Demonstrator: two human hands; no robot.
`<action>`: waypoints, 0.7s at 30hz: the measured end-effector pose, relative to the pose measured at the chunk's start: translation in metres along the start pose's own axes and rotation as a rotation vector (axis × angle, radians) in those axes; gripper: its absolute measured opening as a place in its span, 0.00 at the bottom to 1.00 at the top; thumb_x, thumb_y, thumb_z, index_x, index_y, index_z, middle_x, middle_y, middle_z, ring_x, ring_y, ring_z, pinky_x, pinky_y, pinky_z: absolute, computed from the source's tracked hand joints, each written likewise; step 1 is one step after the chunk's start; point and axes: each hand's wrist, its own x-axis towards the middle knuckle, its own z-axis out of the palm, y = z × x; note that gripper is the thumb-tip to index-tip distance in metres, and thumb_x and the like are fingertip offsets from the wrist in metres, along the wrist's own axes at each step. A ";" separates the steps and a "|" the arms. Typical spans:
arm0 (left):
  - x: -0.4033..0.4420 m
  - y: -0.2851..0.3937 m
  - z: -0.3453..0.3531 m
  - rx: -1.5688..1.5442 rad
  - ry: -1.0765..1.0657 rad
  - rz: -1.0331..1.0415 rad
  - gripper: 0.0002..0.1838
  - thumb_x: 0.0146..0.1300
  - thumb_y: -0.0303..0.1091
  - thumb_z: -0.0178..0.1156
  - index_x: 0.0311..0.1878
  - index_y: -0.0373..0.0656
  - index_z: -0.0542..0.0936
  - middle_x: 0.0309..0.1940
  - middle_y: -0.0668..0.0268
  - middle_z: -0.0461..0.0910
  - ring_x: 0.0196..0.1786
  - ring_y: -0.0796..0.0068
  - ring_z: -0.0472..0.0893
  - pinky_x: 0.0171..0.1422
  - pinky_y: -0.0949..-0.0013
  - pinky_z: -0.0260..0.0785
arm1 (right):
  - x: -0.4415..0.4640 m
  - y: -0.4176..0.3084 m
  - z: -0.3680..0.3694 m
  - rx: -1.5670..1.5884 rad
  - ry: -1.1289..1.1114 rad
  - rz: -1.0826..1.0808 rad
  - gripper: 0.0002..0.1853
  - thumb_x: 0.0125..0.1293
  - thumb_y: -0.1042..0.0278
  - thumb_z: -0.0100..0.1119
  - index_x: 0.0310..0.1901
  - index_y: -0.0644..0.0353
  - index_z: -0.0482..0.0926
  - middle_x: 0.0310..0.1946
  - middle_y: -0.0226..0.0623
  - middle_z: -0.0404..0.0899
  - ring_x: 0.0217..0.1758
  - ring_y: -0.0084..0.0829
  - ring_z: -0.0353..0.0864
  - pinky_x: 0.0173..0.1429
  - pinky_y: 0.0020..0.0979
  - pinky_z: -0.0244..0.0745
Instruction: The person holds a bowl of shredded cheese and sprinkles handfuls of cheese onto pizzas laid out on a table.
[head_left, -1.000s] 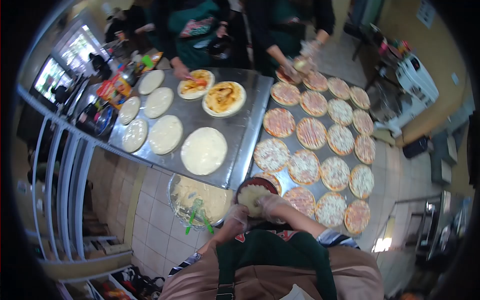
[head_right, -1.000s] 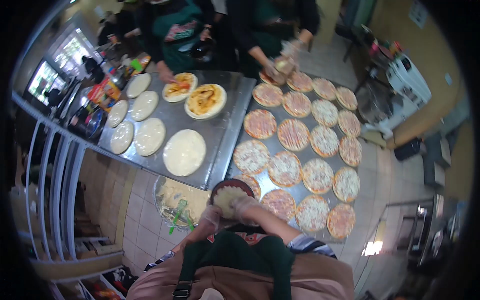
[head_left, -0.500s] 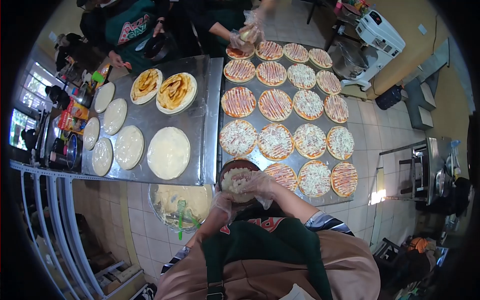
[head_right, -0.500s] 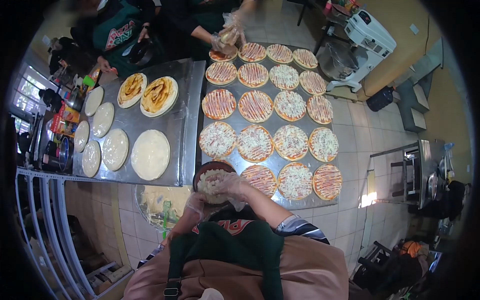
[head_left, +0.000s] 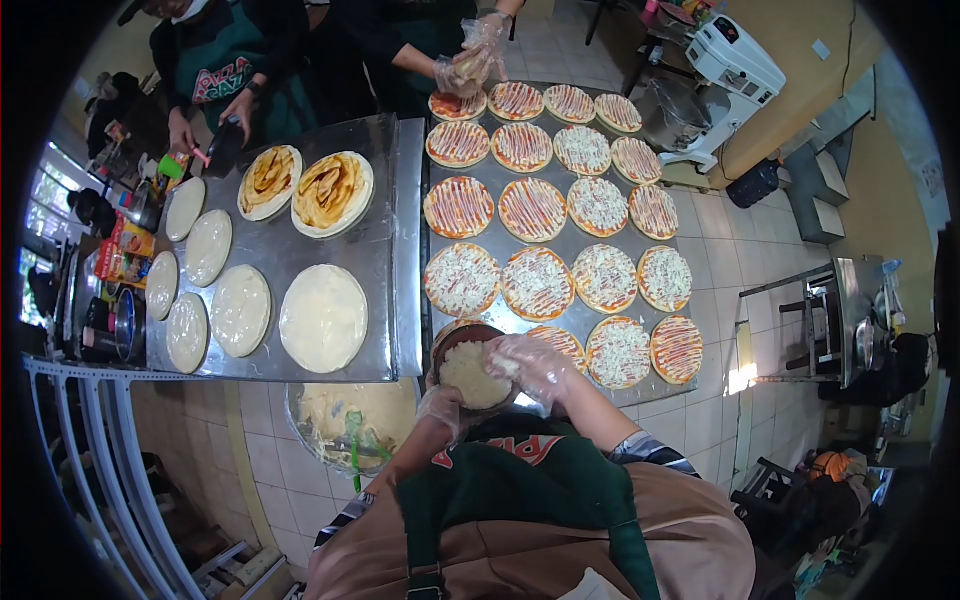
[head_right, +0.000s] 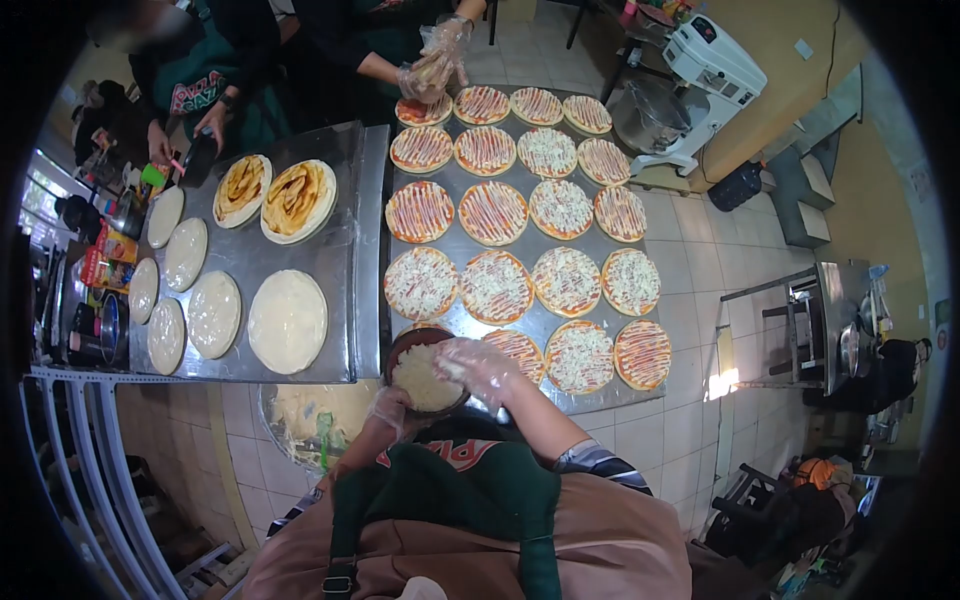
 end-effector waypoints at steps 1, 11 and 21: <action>0.005 -0.002 -0.012 -0.006 0.020 0.006 0.40 0.34 0.18 0.46 0.58 0.51 0.54 0.55 0.53 0.60 0.53 0.45 0.67 0.48 0.41 0.67 | 0.001 -0.002 -0.010 -0.001 0.004 -0.001 0.12 0.54 0.74 0.57 0.40 0.70 0.71 0.34 0.43 0.74 0.37 0.32 0.75 0.40 0.29 0.71; -0.036 0.016 -0.007 0.031 -0.031 -0.048 0.37 0.36 0.22 0.43 0.59 0.40 0.59 0.56 0.53 0.61 0.58 0.50 0.63 0.59 0.45 0.59 | 0.016 -0.033 -0.100 0.184 0.553 -0.242 0.19 0.53 0.84 0.50 0.49 0.68 0.64 0.37 0.46 0.71 0.39 0.37 0.74 0.44 0.32 0.73; -0.043 0.018 -0.007 -0.007 -0.028 -0.036 0.37 0.35 0.22 0.44 0.58 0.39 0.58 0.55 0.53 0.62 0.57 0.52 0.65 0.58 0.47 0.60 | 0.057 -0.042 -0.113 -0.336 0.816 -0.150 0.10 0.50 0.80 0.57 0.36 0.65 0.73 0.29 0.37 0.74 0.29 0.28 0.74 0.30 0.25 0.70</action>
